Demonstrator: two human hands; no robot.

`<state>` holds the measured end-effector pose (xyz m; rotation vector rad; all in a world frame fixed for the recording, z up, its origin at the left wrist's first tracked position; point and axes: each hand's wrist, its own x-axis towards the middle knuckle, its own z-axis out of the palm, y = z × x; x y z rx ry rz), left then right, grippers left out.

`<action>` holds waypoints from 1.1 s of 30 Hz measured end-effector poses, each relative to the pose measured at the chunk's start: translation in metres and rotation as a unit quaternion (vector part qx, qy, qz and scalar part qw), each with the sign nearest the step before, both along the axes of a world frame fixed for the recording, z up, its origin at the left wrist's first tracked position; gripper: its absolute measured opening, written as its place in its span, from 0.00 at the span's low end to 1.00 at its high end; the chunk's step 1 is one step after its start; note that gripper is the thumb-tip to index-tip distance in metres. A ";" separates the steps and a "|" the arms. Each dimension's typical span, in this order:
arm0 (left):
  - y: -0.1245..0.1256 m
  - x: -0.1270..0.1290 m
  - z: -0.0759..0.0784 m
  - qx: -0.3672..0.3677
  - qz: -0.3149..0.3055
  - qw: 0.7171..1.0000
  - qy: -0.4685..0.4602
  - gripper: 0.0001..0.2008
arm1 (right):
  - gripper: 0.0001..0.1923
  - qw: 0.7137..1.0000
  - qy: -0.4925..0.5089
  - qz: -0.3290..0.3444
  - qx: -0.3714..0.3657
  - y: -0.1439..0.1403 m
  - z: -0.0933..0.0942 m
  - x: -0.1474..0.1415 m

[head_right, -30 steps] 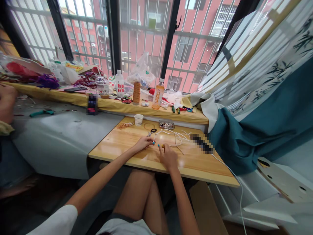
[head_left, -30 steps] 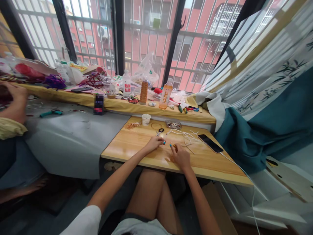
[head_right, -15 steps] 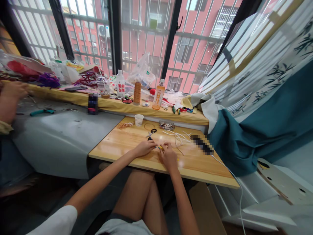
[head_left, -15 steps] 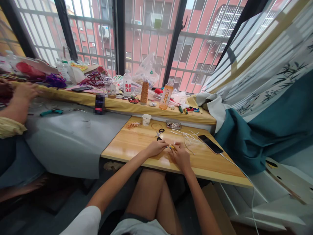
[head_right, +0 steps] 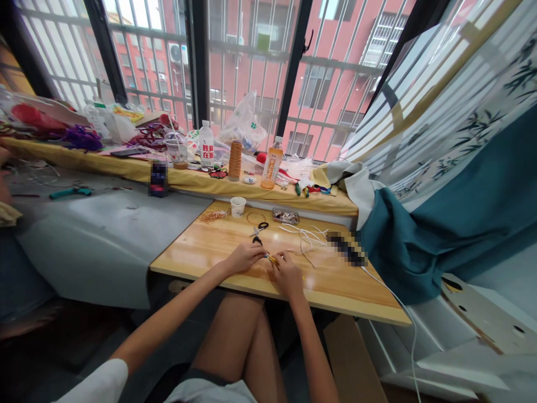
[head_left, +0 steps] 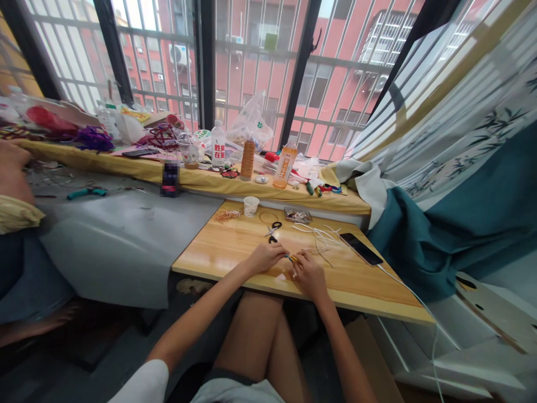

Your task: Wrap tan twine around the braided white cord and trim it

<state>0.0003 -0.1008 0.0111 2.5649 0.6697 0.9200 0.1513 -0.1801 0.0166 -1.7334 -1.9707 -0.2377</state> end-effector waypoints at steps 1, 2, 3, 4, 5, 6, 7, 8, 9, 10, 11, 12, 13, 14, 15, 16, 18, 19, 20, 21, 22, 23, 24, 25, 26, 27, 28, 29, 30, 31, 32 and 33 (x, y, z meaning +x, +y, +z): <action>-0.006 -0.003 0.002 0.000 0.000 1.000 -0.010 0.12 | 0.12 1.000 0.015 0.000 0.007 -0.005 0.000 -0.003; -0.015 -0.007 0.004 0.000 0.001 1.000 -0.026 0.12 | 0.13 0.999 0.034 0.000 0.016 -0.013 0.001 -0.008; -0.025 -0.013 0.005 -0.004 0.004 0.999 -0.049 0.12 | 0.13 0.998 0.061 0.002 0.026 -0.023 0.002 -0.014; -0.038 -0.020 0.006 -0.011 0.003 0.997 -0.074 0.12 | 0.13 0.996 0.085 0.014 0.035 -0.034 0.002 -0.021; -0.052 -0.028 0.007 -0.018 -0.003 0.995 -0.097 0.12 | 0.13 0.993 0.112 0.027 0.036 -0.047 0.003 -0.030; -0.066 -0.038 0.009 -0.026 -0.006 0.992 -0.123 0.11 | 0.12 0.987 0.155 0.026 0.041 -0.060 0.004 -0.039; -0.081 -0.047 0.011 -0.037 0.003 0.988 -0.149 0.11 | 0.12 0.976 0.210 0.011 0.051 -0.073 0.005 -0.048; -0.095 -0.057 0.014 -0.045 0.017 0.983 -0.178 0.10 | 0.12 0.959 0.275 -0.013 0.068 -0.084 0.007 -0.056; -0.108 -0.065 0.018 -0.051 0.029 0.978 -0.199 0.09 | 0.14 0.937 0.338 -0.042 0.075 -0.094 0.010 -0.062; -0.118 -0.072 0.023 -0.055 0.039 0.975 -0.212 0.09 | 0.18 0.912 0.401 -0.061 0.068 -0.101 0.013 -0.066; -0.126 -0.077 0.029 -0.055 0.040 0.974 -0.215 0.09 | 0.21 0.884 0.462 -0.063 0.038 -0.105 0.016 -0.069; -0.132 -0.080 0.035 -0.051 0.035 0.976 -0.208 0.09 | 0.23 0.854 0.518 -0.052 -0.012 -0.108 0.021 -0.070; -0.134 -0.081 0.041 -0.043 0.027 0.979 -0.199 0.09 | 0.24 0.822 0.564 -0.029 -0.072 -0.108 0.026 -0.069; -0.135 -0.080 0.048 -0.035 0.018 0.982 -0.187 0.09 | 0.24 0.789 0.602 -0.003 -0.125 -0.106 0.031 -0.068; -0.134 -0.078 0.054 -0.025 0.014 0.984 -0.177 0.10 | 0.23 0.759 0.630 0.021 -0.163 -0.103 0.038 -0.066; -0.132 -0.076 0.060 -0.013 0.013 0.985 -0.172 0.10 | 0.21 0.736 0.651 0.037 -0.180 -0.100 0.044 -0.065; -0.126 -0.069 0.069 0.010 0.023 0.984 -0.175 0.10 | 0.17 0.711 0.682 0.051 -0.164 -0.093 0.057 -0.061; -0.123 -0.065 0.072 0.021 0.030 0.982 -0.183 0.10 | 0.16 0.704 0.692 0.054 -0.150 -0.090 0.061 -0.060; -0.120 -0.061 0.074 0.029 0.037 0.980 -0.192 0.10 | 0.16 0.699 0.699 0.055 -0.141 -0.088 0.064 -0.059; -0.118 -0.058 0.073 0.034 0.042 0.978 -0.201 0.10 | 0.16 0.694 0.705 0.056 -0.136 -0.086 0.064 -0.058; -0.116 -0.055 0.071 0.036 0.046 0.976 -0.208 0.10 | 0.16 0.688 0.711 0.056 -0.135 -0.084 0.061 -0.056; -0.114 -0.052 0.066 0.034 0.047 0.975 -0.214 0.10 | 0.16 0.681 0.717 0.056 -0.138 -0.082 0.057 -0.055; -0.113 -0.050 0.060 0.027 0.047 0.975 -0.217 0.09 | 0.15 0.672 0.725 0.053 -0.142 -0.080 0.050 -0.054; -0.112 -0.048 0.052 0.017 0.043 0.975 -0.218 0.09 | 0.15 0.662 0.733 0.049 -0.145 -0.078 0.042 -0.054; -0.110 -0.046 0.044 0.004 0.037 0.976 -0.216 0.09 | 0.15 0.651 0.744 0.041 -0.147 -0.075 0.033 -0.054; -0.109 -0.045 0.036 -0.011 0.031 0.977 -0.212 0.09 | 0.15 0.638 0.755 0.029 -0.146 -0.072 0.023 -0.054; -0.107 -0.044 0.027 -0.027 0.024 0.978 -0.206 0.09 | 0.16 0.626 0.767 0.012 -0.143 -0.069 0.013 -0.054; -0.104 -0.044 0.019 -0.040 0.018 0.978 -0.203 0.10 | 0.17 0.613 0.777 -0.006 -0.141 -0.065 0.004 -0.055; -0.101 -0.044 0.012 -0.051 0.011 0.979 -0.199 0.10 | 0.18 0.602 0.786 -0.024 -0.141 -0.062 -0.004 -0.056; -0.098 -0.043 0.005 -0.060 0.005 0.979 -0.196 0.11 | 0.19 0.593 0.791 -0.038 -0.145 -0.059 -0.012 -0.056; -0.095 -0.043 -0.001 -0.068 0.002 0.979 -0.193 0.12 | 0.19 0.588 0.794 -0.048 -0.149 -0.056 -0.018 -0.057; -0.092 -0.043 -0.006 -0.071 0.000 0.978 -0.194 0.13 | 0.20 0.587 0.793 -0.057 -0.152 -0.054 -0.024 -0.057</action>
